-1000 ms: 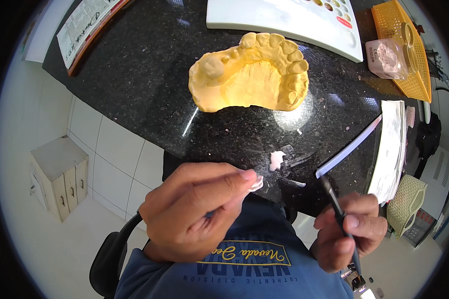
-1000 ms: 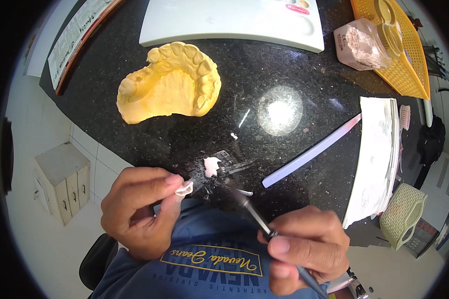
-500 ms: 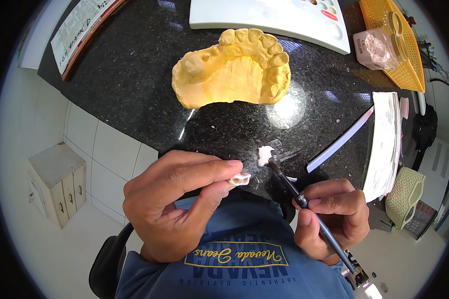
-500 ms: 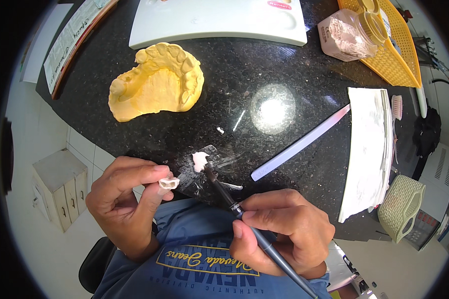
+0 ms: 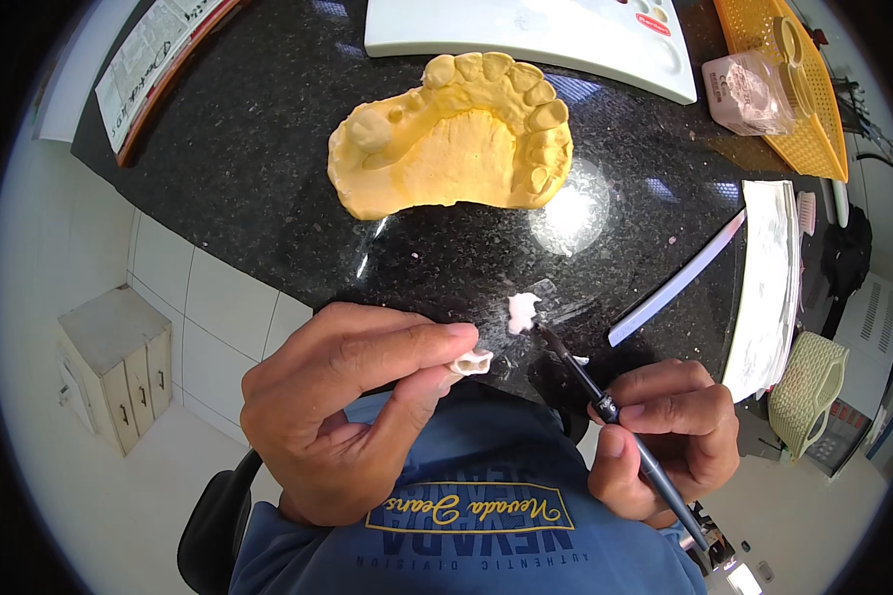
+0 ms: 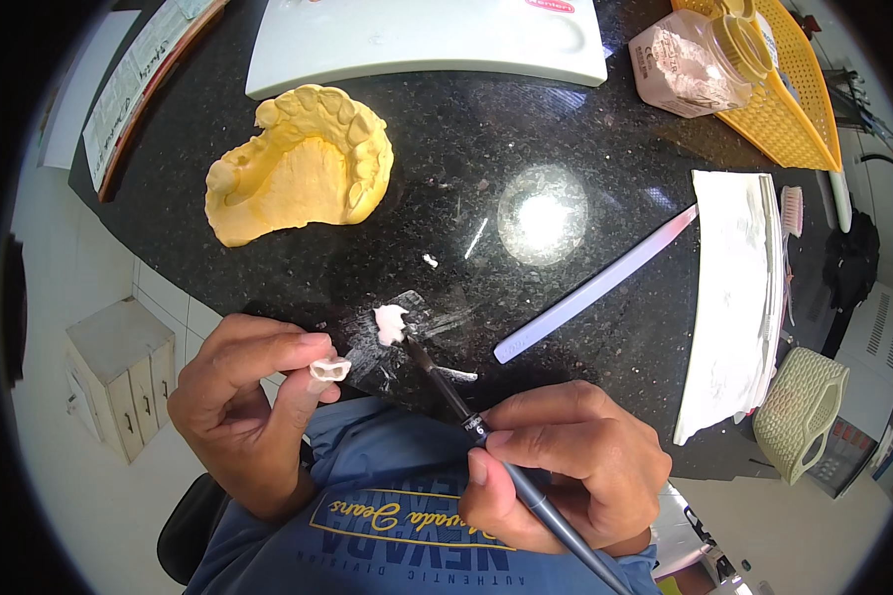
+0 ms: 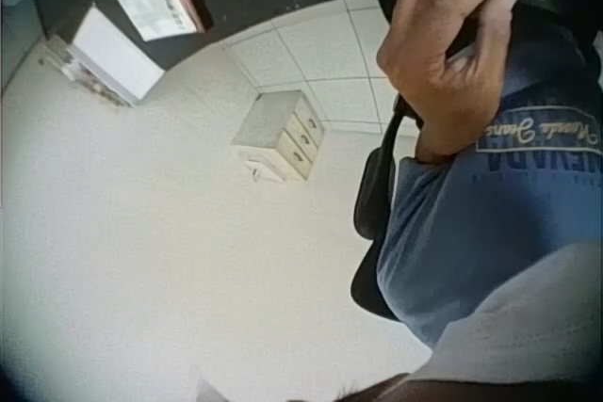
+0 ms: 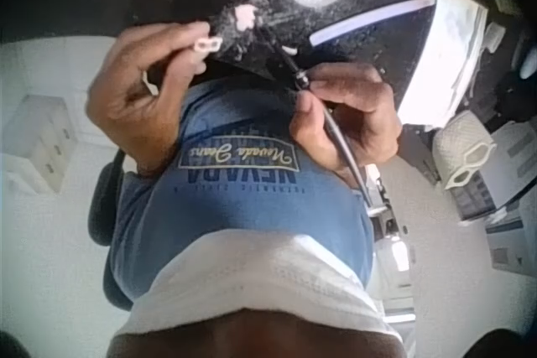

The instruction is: Applying characterization stain and glaze to a dental crown using a fine brush and checking the results against a shade guide and plaster dental model.

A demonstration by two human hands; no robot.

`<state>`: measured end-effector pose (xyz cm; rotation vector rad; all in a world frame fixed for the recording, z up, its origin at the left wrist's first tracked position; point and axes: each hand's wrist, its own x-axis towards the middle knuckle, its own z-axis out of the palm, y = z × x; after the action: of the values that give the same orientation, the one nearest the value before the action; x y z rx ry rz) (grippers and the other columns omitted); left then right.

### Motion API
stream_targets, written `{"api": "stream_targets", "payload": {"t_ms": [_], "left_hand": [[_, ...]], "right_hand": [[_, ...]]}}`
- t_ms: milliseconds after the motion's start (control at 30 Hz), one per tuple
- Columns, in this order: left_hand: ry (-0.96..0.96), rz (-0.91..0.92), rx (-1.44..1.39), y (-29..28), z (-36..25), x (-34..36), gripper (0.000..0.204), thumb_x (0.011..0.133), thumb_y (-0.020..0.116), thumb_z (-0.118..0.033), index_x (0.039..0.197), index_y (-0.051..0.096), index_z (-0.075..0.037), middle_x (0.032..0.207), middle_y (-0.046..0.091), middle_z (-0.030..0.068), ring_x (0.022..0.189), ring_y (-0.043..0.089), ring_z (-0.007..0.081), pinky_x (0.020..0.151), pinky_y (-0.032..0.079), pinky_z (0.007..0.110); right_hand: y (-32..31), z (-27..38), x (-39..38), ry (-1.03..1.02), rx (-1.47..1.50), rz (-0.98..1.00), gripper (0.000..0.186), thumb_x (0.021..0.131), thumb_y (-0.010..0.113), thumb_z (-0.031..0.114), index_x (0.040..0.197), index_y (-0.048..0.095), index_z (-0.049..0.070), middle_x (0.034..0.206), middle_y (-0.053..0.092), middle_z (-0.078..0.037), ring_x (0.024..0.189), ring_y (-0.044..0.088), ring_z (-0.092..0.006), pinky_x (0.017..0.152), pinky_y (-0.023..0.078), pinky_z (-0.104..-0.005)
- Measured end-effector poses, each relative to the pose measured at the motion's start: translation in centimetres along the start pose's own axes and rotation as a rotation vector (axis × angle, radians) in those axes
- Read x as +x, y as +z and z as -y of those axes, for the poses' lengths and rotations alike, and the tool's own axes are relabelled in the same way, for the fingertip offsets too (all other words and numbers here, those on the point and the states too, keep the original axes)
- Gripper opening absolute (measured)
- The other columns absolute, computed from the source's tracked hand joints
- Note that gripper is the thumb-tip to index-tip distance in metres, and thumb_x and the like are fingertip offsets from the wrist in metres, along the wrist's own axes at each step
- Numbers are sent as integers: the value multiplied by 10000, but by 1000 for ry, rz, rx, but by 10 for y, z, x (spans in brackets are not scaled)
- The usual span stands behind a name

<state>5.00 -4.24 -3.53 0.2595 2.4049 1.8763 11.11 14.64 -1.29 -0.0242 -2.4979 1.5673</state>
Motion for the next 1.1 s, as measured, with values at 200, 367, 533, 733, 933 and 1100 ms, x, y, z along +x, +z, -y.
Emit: {"api": "stream_targets", "payload": {"t_ms": [200, 367, 533, 733, 933, 1100], "left_hand": [[-4, 7, 13, 0, -1, 1, 214, 700, 652, 142, 870, 669, 15, 822, 609, 145, 667, 606, 139, 522, 531, 202], [-3, 9, 0, 1, -2, 1, 223, 695, 661, 137, 874, 672, 5, 831, 615, 144, 671, 608, 138, 531, 532, 202], [-3, 28, 14, -2, -4, 2, 237, 688, 659, 144, 880, 675, 6, 831, 619, 147, 680, 615, 148, 540, 533, 211], [8, 43, 23, -2, -2, 3, 264, 670, 655, 163, 881, 685, 6, 828, 623, 151, 669, 616, 153, 551, 531, 217], [8, 17, 52, -1, -3, 0, 282, 656, 665, 166, 872, 695, -12, 790, 625, 137, 645, 609, 139, 545, 509, 206], [41, 24, 93, 0, -4, 3, 302, 632, 686, 159, 866, 702, -31, 764, 629, 115, 629, 599, 126, 547, 480, 205]], "right_hand": [[2, 0, 5, -40, -40, 42, 215, 720, 729, 43, 813, 536, 19, 711, 612, -144, 587, 601, -159, 510, 473, -237], [-2, 1, 4, -53, -68, 110, 221, 748, 680, 38, 857, 490, 7, 734, 585, -149, 592, 548, -131, 523, 431, -220], [2, 4, 6, 22, 8, -15, 224, 677, 783, 46, 772, 582, 22, 690, 636, -144, 575, 653, -204, 505, 515, -268], [-7, -3, -6, -77, 248, -1, 213, 701, 745, -20, 892, 652, 0, 798, 618, -133, 620, 637, -199, 511, 512, -265], [-13, -5, 3, -235, 112, 214, 198, 777, 635, 39, 944, 530, 19, 763, 536, -107, 565, 558, -144, 478, 454, -222], [-5, 1, -2, -4, 235, 49, 198, 666, 788, 40, 792, 636, 32, 684, 639, -100, 620, 655, -206, 532, 541, -289]]}}
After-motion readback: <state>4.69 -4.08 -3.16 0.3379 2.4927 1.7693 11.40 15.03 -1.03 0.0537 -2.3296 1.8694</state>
